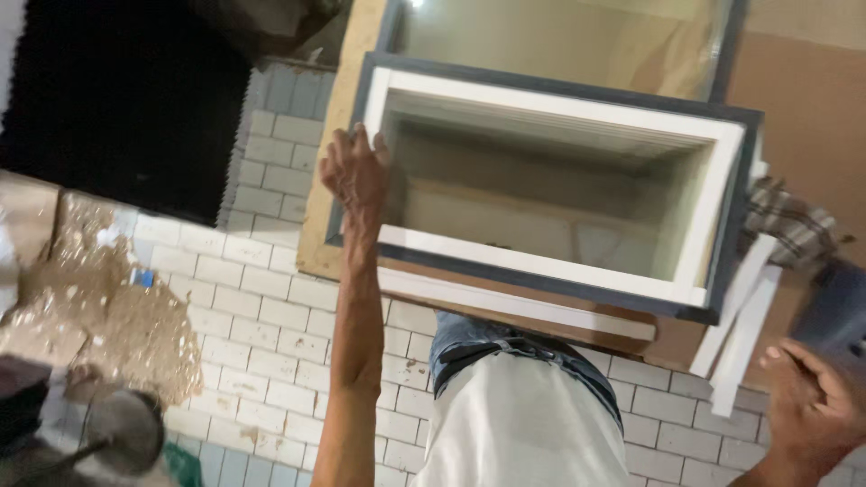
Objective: The person assembles a window frame by placing white plastic spacers into the frame's perimeter, cutting them to length with scissors, and pressing them into place. The person repeatedly measures, cuts, and fits spacer pieces along the frame edges.
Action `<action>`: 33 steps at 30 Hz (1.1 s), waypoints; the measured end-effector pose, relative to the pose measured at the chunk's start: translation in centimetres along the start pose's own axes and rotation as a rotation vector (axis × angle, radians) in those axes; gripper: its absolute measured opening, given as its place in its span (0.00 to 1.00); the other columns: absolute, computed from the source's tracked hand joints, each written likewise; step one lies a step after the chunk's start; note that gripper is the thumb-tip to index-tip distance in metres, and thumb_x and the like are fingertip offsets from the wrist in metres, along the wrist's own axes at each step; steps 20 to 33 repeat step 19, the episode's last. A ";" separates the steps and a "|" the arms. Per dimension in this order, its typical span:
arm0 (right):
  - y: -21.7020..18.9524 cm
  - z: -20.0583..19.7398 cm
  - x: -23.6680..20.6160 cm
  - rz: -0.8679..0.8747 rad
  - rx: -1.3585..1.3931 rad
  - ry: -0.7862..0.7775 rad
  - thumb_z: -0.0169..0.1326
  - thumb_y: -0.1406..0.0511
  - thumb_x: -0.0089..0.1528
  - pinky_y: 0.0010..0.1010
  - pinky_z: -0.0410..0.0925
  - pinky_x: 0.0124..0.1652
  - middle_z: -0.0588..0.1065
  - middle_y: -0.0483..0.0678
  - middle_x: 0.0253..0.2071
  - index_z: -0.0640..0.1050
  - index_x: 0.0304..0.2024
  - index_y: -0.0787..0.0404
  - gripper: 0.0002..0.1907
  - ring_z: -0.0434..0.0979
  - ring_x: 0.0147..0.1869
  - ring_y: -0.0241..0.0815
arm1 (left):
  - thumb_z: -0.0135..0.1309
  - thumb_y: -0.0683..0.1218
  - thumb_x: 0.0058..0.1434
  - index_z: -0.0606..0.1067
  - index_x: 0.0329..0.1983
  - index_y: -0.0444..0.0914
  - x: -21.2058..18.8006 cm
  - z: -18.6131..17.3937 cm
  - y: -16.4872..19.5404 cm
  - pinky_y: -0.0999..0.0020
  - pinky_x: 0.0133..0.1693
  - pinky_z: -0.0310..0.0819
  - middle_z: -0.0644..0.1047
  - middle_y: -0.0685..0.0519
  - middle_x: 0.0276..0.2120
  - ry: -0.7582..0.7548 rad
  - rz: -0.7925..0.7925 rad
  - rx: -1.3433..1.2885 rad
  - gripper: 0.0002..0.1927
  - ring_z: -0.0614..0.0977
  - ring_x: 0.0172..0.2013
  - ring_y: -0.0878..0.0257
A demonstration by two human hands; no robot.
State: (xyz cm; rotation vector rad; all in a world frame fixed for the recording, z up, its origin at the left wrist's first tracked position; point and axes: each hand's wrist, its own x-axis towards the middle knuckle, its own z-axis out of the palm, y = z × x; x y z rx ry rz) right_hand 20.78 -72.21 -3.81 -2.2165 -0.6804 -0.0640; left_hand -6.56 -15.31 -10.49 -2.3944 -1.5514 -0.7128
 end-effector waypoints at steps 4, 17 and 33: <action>3.9 -4.3 -0.7 0.151 0.007 0.175 0.63 0.76 0.71 0.21 0.72 0.44 0.81 0.54 0.43 0.82 0.50 0.73 0.06 0.82 0.44 0.38 | 0.63 0.53 0.72 0.82 0.48 0.46 -1.3 -2.5 3.7 0.57 0.41 0.69 0.81 0.52 0.43 0.140 0.204 -0.161 0.09 0.76 0.41 0.60; 21.4 -9.3 -1.2 0.812 0.508 0.250 0.57 0.62 0.66 0.32 0.77 0.51 0.76 0.51 0.56 0.76 0.59 0.64 0.20 0.77 0.58 0.40 | 0.63 0.37 0.59 0.81 0.44 0.39 -21.2 -14.2 25.6 0.63 0.45 0.81 0.82 0.52 0.43 -0.351 0.815 -1.214 0.11 0.83 0.45 0.60; 23.0 -8.4 0.1 0.853 0.588 0.148 0.57 0.61 0.67 0.37 0.77 0.53 0.73 0.56 0.58 0.76 0.60 0.66 0.21 0.75 0.61 0.47 | 0.63 0.37 0.59 0.82 0.44 0.40 -22.7 -14.4 27.8 0.65 0.45 0.83 0.82 0.53 0.42 -0.321 0.930 -1.293 0.10 0.85 0.45 0.62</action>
